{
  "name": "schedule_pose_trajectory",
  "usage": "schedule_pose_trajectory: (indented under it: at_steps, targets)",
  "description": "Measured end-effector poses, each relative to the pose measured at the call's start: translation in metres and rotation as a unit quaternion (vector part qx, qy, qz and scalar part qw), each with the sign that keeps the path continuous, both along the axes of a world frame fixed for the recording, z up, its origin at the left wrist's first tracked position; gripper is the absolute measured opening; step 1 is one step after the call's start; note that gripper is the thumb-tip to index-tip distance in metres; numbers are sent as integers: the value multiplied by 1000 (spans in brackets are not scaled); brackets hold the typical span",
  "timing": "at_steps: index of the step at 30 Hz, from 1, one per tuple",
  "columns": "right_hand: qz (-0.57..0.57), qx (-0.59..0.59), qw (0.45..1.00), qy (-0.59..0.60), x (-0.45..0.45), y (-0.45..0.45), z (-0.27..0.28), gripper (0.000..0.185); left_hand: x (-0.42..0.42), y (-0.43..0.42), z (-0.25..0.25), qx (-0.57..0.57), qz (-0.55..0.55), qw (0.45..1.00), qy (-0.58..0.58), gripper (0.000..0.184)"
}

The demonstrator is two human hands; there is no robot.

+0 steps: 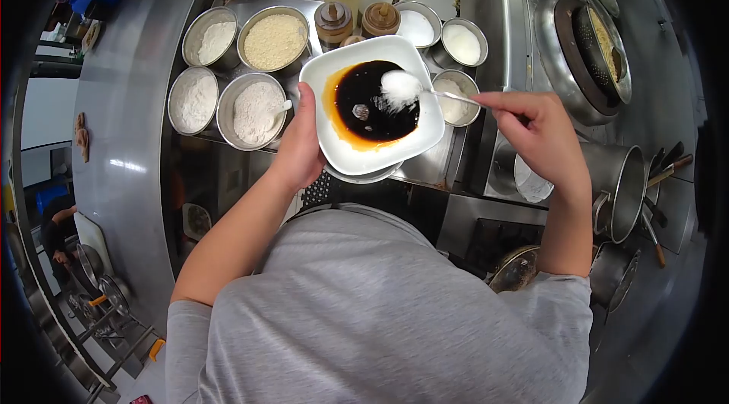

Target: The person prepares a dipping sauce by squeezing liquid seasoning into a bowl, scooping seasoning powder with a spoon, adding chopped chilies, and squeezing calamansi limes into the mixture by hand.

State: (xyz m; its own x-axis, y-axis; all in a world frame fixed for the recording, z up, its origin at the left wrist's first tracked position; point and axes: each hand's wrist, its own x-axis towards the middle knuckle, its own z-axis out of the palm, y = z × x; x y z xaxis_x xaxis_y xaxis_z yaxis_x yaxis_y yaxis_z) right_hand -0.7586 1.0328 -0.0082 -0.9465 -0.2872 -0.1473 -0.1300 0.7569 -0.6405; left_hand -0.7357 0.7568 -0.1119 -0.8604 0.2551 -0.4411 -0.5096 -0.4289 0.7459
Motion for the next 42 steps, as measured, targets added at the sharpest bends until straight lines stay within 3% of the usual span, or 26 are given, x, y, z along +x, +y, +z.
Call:
schedule_pose_trajectory:
  at_steps: [10,14,16,20,24,26,29,31,33,35,37,42]
  targets:
    - [-1,36,997,74,4,-8,10,31,8,0,4,15,-11,1000,0,72]
    - [18,31,999,41,9,2,7,30,10,-1,5,21,-15,1000,6,71]
    - [-9,-71,997,-39,12,12,2,29,12,-1,6,18,-16,1000,7,71]
    - [-33,-136,987,-74,19,34,-4,28,15,-4,3,24,-10,1000,-3,73]
    - [-135,-80,987,-28,16,66,-30,28,23,-11,-6,22,38,999,21,74]
    - [-145,151,978,-19,9,75,-58,28,31,-20,-2,19,47,999,8,74]
    - [-128,244,961,26,-2,76,-132,26,51,-39,0,21,79,997,10,75]
    - [-86,331,934,-102,-12,68,-163,30,70,-60,-2,30,98,995,14,75]
    - [-76,380,919,-74,-6,53,-160,36,91,-73,4,31,142,989,25,75]
    - [-71,451,887,-67,-7,41,-148,57,118,-94,10,33,162,986,27,75]
    - [-103,445,888,60,-1,32,-129,53,153,-117,16,43,184,981,44,75]
    - [-64,372,906,193,25,-42,-80,49,263,-171,31,41,305,948,76,74]
